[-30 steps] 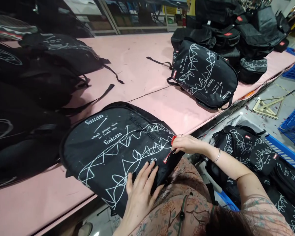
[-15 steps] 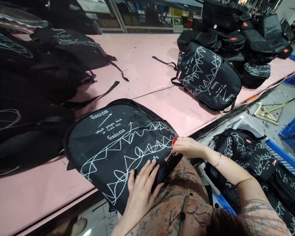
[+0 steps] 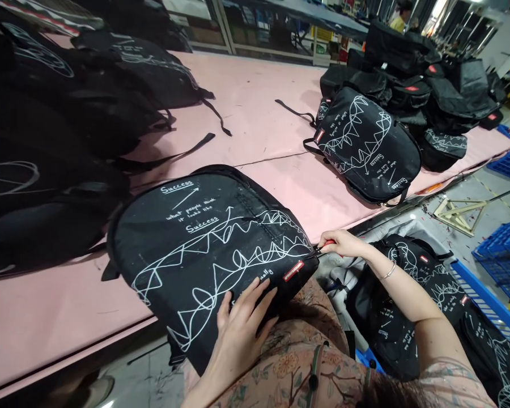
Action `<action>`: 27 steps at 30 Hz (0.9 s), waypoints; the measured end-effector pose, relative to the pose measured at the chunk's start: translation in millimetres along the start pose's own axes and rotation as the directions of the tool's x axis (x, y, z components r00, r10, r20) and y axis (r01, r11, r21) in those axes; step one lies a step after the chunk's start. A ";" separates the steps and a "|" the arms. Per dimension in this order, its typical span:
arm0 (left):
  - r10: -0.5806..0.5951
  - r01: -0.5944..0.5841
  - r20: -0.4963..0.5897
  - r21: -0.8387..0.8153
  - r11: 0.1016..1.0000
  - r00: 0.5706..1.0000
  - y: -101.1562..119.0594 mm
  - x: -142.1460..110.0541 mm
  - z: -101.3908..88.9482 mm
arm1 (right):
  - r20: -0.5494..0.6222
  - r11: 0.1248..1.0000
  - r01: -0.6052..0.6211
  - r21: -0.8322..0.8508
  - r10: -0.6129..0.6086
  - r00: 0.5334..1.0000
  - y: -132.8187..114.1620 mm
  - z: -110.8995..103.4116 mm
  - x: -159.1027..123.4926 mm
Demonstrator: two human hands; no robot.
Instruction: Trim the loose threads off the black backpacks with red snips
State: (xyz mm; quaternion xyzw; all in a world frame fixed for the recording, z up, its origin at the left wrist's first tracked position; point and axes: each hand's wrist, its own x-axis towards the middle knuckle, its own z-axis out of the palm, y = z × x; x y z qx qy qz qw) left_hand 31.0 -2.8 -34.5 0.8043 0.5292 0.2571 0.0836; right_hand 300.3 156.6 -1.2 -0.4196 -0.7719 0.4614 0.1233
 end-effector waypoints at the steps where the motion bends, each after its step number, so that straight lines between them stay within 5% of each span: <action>1: 0.003 -0.003 0.004 0.005 1.000 1.000 -0.4 -0.3 -0.2 | 0.021 1.000 -0.004 -0.011 0.005 1.000 -2.0 -0.3 2.4; 8: 0.027 -0.026 -0.029 0.043 0.999 0.999 -3.8 -3.5 3.1 | 0.151 0.996 -0.025 -0.086 0.038 0.988 -23.9 -1.5 17.6; 17: 0.027 -0.027 -0.124 0.003 1.000 0.992 -5.2 -2.7 4.7 | 0.102 0.989 -0.063 -0.135 0.077 0.992 -31.5 -5.5 22.2; 27: 0.001 -0.014 -0.184 -0.068 0.998 0.983 -4.3 -1.4 5.1 | 0.185 0.989 -0.063 -0.135 0.088 0.979 -42.5 -5.0 25.0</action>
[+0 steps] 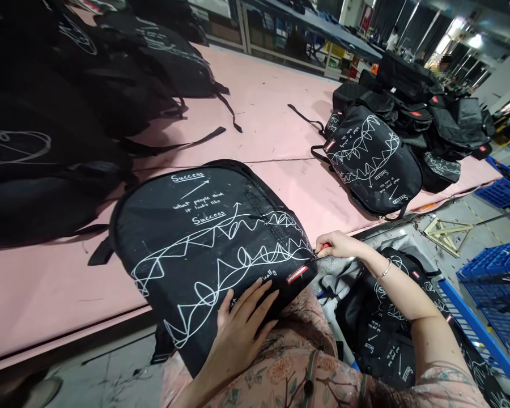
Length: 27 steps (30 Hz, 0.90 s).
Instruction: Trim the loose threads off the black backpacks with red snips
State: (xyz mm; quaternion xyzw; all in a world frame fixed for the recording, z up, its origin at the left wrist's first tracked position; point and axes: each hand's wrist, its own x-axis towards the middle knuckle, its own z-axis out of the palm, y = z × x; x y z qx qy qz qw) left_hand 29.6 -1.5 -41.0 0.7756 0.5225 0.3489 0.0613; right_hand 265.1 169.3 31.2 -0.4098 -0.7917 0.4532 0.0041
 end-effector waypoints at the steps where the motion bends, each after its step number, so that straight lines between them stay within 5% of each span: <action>1: 0.002 -0.002 0.001 0.001 1.000 1.000 -0.1 0.0 -0.1 | 0.006 1.000 0.012 -0.004 -0.012 1.000 -1.1 0.7 1.1; 27: -0.090 0.090 0.005 -0.125 0.988 0.996 0.4 -5.0 2.3 | 0.008 0.967 0.084 -0.242 -0.084 0.996 -34.6 30.9 8.9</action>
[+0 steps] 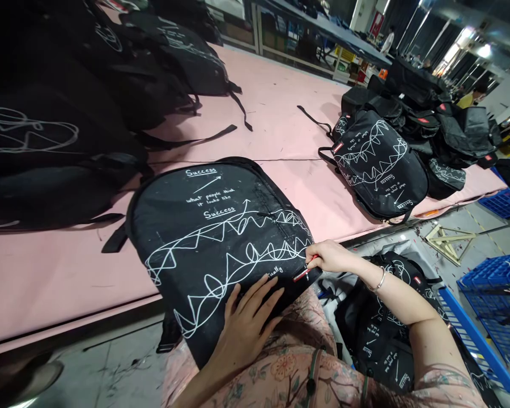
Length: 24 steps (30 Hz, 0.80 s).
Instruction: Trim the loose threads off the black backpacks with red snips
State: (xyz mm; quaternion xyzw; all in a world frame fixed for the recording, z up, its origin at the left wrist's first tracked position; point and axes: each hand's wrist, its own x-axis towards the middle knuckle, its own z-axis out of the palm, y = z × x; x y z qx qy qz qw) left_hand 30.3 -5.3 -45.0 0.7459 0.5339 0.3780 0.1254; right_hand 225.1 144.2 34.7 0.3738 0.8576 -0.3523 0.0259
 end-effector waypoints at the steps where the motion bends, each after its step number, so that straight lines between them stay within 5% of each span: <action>1: 0.000 0.000 0.000 -0.002 1.000 1.000 0.0 -0.2 -0.1 | -0.016 1.000 -0.002 0.000 0.002 1.000 0.7 -0.2 -1.1; 10: 0.025 -0.024 -0.012 0.033 0.999 1.000 0.6 0.1 -2.4 | -0.060 0.998 -0.038 0.048 0.040 0.997 18.7 -14.0 -13.6; 24: 0.009 -0.009 -0.013 0.001 1.000 1.000 0.0 -0.3 -2.1 | -0.029 0.999 -0.022 -0.033 0.021 0.999 -0.2 -3.2 -2.1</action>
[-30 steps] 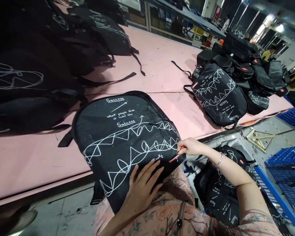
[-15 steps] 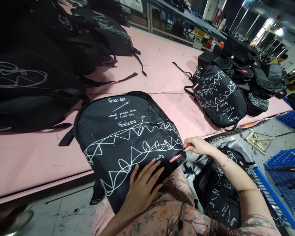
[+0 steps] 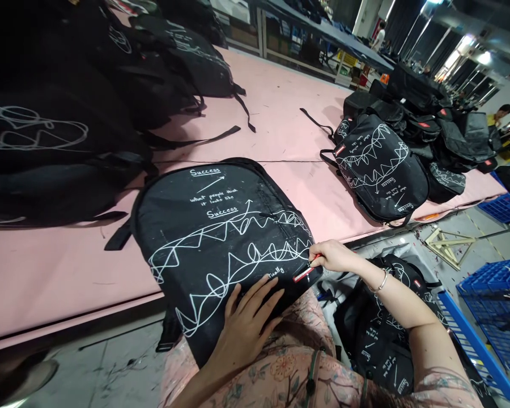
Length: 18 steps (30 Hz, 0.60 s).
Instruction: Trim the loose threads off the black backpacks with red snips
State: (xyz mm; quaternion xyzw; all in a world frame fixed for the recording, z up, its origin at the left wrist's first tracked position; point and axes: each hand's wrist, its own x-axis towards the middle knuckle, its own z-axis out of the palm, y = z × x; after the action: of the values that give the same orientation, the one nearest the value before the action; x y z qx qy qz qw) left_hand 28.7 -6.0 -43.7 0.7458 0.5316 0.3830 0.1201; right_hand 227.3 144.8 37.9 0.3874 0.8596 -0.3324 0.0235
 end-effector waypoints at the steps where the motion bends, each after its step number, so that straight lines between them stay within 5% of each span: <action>1: 0.002 -0.002 -0.001 0.000 1.000 1.000 -0.2 0.0 -0.1 | -0.006 1.000 -0.002 0.007 0.002 1.000 0.2 0.8 -0.4; 10: -0.009 0.008 -0.026 -0.040 0.999 1.000 0.1 -0.1 1.4 | -0.014 1.000 0.004 -0.003 -0.004 1.000 1.3 3.8 -0.8; 18: 0.056 -0.056 -0.003 0.084 0.995 0.998 0.9 2.4 -3.3 | -0.059 1.000 0.016 0.001 -0.015 0.998 2.5 7.4 -0.8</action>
State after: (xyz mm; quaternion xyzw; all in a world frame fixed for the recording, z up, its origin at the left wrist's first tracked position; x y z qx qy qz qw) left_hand 27.3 -5.0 -39.9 0.7638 0.5265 0.3654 0.0764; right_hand 227.9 141.1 31.0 0.3904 0.8627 -0.3214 -0.0047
